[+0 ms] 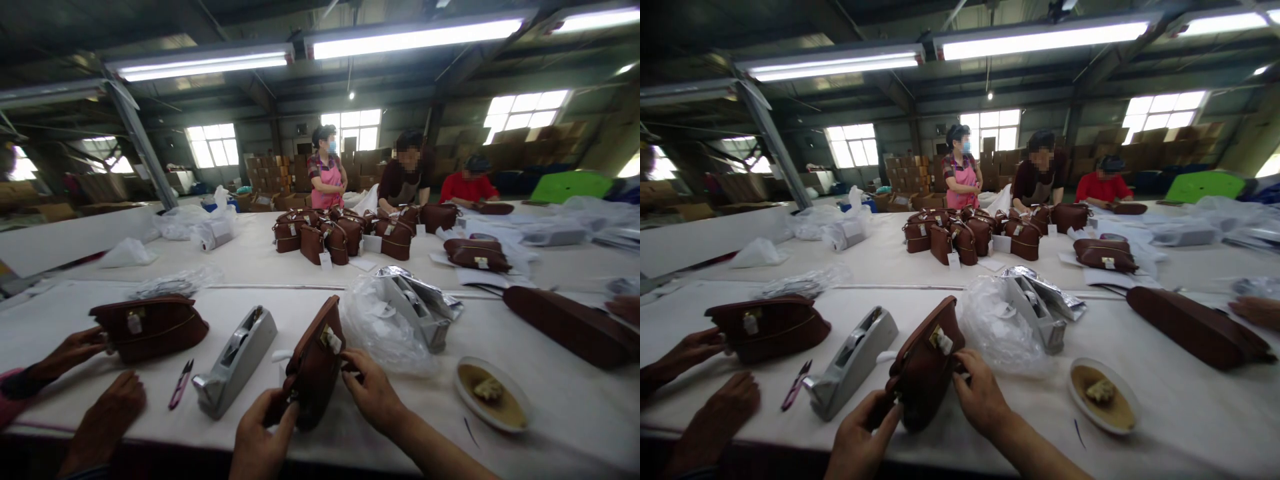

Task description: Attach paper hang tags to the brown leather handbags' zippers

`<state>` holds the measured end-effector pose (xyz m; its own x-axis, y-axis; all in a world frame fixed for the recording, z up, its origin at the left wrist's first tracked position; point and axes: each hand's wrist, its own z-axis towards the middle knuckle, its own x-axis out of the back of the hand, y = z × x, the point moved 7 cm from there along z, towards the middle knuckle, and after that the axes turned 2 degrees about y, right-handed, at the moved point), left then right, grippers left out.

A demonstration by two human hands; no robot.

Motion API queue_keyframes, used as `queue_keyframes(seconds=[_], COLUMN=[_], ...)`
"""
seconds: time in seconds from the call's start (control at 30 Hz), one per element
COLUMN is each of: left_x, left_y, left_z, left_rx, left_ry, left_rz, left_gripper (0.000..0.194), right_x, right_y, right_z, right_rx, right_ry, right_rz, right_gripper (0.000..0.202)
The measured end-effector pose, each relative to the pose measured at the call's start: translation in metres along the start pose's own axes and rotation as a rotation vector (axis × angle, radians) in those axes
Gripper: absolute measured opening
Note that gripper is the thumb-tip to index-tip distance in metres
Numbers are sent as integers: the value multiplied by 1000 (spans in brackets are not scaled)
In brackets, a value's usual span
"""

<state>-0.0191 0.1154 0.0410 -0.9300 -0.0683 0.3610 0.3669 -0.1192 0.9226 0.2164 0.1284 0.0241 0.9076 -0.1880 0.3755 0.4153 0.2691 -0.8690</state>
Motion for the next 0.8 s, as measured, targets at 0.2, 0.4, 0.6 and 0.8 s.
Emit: queue_keyframes(seconds=[0.2, 0.4, 0.6, 0.8], left_x=[28, 7, 3, 0], left_y=[50, 85, 86, 73], left_z=[20, 33, 34, 63], left_rx=[-201, -377, -276, -50], left_ry=[138, -1, -35, -133], left_rz=[83, 201, 103, -28], left_gripper=[27, 24, 28, 38], right_x=[12, 17, 7, -4], right_y=[-34, -78, -101, -120], right_z=[-1, 8, 21, 37], right_rx=[127, 272, 325, 349], right_ry=[34, -14, -73, -155], right_rz=[10, 17, -50, -143], right_gripper=[24, 25, 28, 23])
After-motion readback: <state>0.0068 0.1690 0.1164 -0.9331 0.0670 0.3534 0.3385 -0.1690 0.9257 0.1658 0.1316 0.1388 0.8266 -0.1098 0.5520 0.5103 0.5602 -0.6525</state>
